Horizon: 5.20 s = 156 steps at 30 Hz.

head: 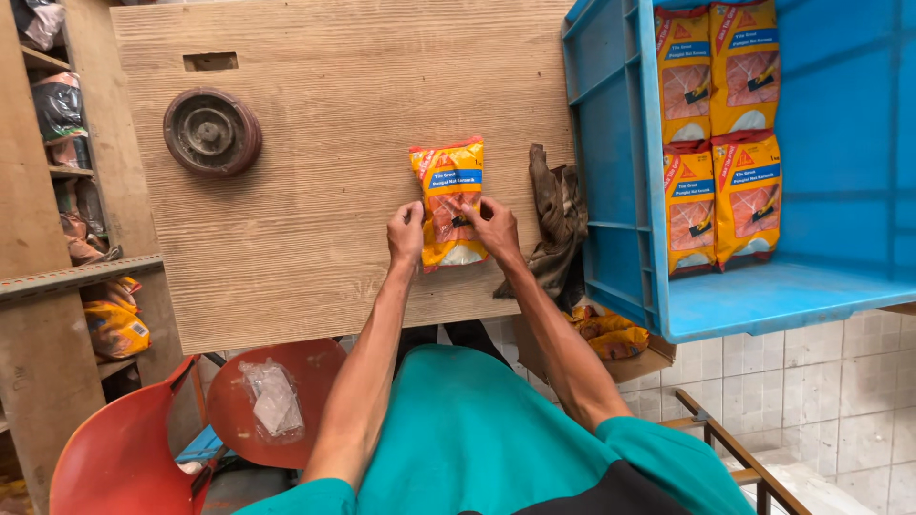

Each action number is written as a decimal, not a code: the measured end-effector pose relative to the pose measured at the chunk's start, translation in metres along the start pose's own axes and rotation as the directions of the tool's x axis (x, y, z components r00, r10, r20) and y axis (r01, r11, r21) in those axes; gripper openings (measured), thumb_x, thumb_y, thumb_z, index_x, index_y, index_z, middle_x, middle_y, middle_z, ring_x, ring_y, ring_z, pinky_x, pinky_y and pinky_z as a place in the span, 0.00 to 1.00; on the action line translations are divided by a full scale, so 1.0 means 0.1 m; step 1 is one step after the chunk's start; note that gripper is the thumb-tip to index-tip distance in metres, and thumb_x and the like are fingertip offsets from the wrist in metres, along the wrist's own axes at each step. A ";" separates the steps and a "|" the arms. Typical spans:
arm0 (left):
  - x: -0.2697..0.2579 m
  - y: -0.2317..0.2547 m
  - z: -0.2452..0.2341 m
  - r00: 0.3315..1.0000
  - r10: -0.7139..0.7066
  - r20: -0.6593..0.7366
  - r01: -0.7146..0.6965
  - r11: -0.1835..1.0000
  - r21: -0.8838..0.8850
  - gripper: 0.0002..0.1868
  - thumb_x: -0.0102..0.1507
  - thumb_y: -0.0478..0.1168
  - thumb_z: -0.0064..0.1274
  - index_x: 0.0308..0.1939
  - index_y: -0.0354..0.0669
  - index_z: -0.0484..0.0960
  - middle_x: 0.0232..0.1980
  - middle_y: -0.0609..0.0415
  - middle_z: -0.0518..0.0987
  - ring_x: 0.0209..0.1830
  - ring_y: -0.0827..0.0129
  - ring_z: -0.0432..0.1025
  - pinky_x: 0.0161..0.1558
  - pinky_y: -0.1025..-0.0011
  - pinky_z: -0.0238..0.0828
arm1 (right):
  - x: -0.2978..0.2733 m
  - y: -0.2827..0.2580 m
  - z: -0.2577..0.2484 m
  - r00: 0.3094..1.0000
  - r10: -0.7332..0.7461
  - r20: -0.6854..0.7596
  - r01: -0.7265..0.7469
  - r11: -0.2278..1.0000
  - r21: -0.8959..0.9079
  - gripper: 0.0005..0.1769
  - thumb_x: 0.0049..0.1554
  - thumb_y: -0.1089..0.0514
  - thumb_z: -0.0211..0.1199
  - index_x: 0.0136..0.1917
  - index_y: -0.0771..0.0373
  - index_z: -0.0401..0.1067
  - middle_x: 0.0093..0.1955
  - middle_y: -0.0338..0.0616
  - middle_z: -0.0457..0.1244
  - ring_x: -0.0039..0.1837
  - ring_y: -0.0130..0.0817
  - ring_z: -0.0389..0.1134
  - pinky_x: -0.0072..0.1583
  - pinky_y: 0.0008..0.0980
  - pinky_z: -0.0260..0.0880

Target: The person wipes down several small plastic bags of product with a cloth before placing them one at a time into a blue plastic crate.

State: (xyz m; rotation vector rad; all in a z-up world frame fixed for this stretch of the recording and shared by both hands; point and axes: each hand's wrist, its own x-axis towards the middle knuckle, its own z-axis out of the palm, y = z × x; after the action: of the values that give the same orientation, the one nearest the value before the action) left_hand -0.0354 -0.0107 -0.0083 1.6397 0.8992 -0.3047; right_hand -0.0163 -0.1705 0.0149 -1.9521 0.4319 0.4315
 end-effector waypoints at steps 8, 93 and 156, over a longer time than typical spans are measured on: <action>-0.10 -0.12 0.00 0.996 0.015 0.088 -0.020 0.998 0.054 0.28 0.60 0.68 0.54 0.49 0.53 0.84 0.48 0.48 0.82 0.53 0.55 0.75 0.53 0.62 0.71 | -0.18 0.14 0.07 0.999 0.026 0.026 -0.024 0.996 -0.088 0.24 0.45 0.38 0.75 0.43 0.57 0.76 0.37 0.48 0.68 0.47 0.44 0.71 0.50 0.41 0.69; 0.63 0.19 0.22 0.933 0.344 0.108 -0.358 0.918 0.168 0.28 0.65 0.60 0.50 0.46 0.36 0.69 0.46 0.29 0.73 0.55 0.32 0.67 0.56 0.47 0.64 | 0.67 0.04 0.08 0.995 -0.008 -0.096 0.009 1.000 0.008 0.29 0.55 0.32 0.65 0.50 0.59 0.71 0.40 0.48 0.68 0.48 0.46 0.71 0.50 0.43 0.71; -0.19 -0.75 -0.15 0.955 0.037 0.294 -0.101 0.973 0.208 0.25 0.56 0.43 0.65 0.49 0.34 0.73 0.43 0.35 0.80 0.45 0.45 0.77 0.43 0.57 0.76 | -0.28 0.96 -0.06 0.984 0.130 0.121 -0.120 0.989 -0.089 0.36 0.44 0.41 0.78 0.58 0.59 0.67 0.45 0.44 0.67 0.49 0.38 0.70 0.55 0.38 0.70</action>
State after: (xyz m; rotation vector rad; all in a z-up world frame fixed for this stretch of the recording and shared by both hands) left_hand -0.1041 -0.0030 -0.0462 1.7695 0.6008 -0.5967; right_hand -0.0862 -0.2103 -0.0445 -1.9690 0.4628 0.6599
